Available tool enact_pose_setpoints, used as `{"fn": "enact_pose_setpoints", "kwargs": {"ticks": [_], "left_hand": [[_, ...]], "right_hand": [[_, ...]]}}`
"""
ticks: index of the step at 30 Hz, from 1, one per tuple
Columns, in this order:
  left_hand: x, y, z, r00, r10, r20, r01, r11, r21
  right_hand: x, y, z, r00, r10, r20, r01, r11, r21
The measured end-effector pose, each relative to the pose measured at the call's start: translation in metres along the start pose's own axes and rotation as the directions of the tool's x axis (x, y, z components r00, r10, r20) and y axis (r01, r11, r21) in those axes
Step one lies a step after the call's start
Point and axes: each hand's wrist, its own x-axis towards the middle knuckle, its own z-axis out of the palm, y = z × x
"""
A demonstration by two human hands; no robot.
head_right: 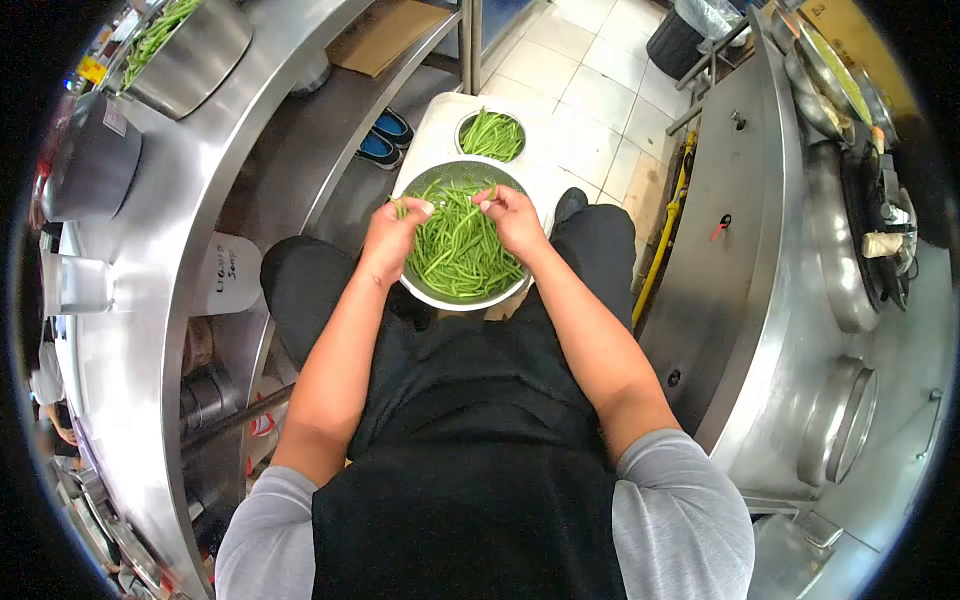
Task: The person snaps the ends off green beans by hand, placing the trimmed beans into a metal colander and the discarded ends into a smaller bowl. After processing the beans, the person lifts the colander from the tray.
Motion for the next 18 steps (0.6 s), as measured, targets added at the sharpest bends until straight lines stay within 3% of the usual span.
{"fn": "enact_pose_setpoints", "kwargs": {"ticks": [1,2,3,5,6,8,11,14,16,18], "left_hand": [[-0.007,0.006,0.009,0.99,0.139,-0.001,-0.137,0.978,0.157],[-0.013,0.014,0.012,0.993,0.121,0.003,-0.115,0.937,0.329],[-0.011,0.011,0.015,0.973,0.228,0.048,-0.226,0.874,0.43],[-0.004,0.004,0.02,0.947,0.281,0.157,-0.322,0.815,0.482],[-0.002,0.0,0.022,0.947,0.279,0.158,-0.321,0.816,0.481],[0.003,-0.007,0.028,0.974,0.119,0.194,-0.201,0.85,0.486],[0.001,-0.007,0.03,0.961,0.216,0.175,-0.278,0.747,0.604],[0.002,-0.013,0.025,0.971,0.216,0.103,-0.227,0.701,0.676],[-0.001,-0.007,0.022,0.971,0.221,0.086,-0.215,0.665,0.715],[-0.005,-0.002,0.02,0.958,0.27,0.097,-0.242,0.58,0.777]], "right_hand": [[-0.001,-0.002,0.001,0.998,-0.025,0.055,0.02,0.996,0.084],[-0.003,-0.004,0.002,0.994,-0.071,0.086,0.06,0.99,0.127],[-0.003,0.0,0.004,0.993,-0.077,0.088,0.065,0.99,0.129],[-0.004,0.009,0.005,0.99,-0.122,0.071,0.108,0.978,0.18],[-0.005,0.005,0.008,0.99,-0.117,0.075,0.1,0.976,0.195],[-0.008,-0.004,0.009,0.989,-0.099,0.106,0.073,0.972,0.223],[-0.001,0.002,0.005,0.988,-0.072,0.133,0.043,0.976,0.213],[0.001,0.001,0.011,0.997,-0.03,0.071,0.02,0.99,0.141],[0.002,0.001,0.015,0.996,-0.081,-0.03,0.082,0.996,0.02],[0.004,0.001,0.015,0.996,-0.078,-0.047,0.081,0.995,0.066]]}}
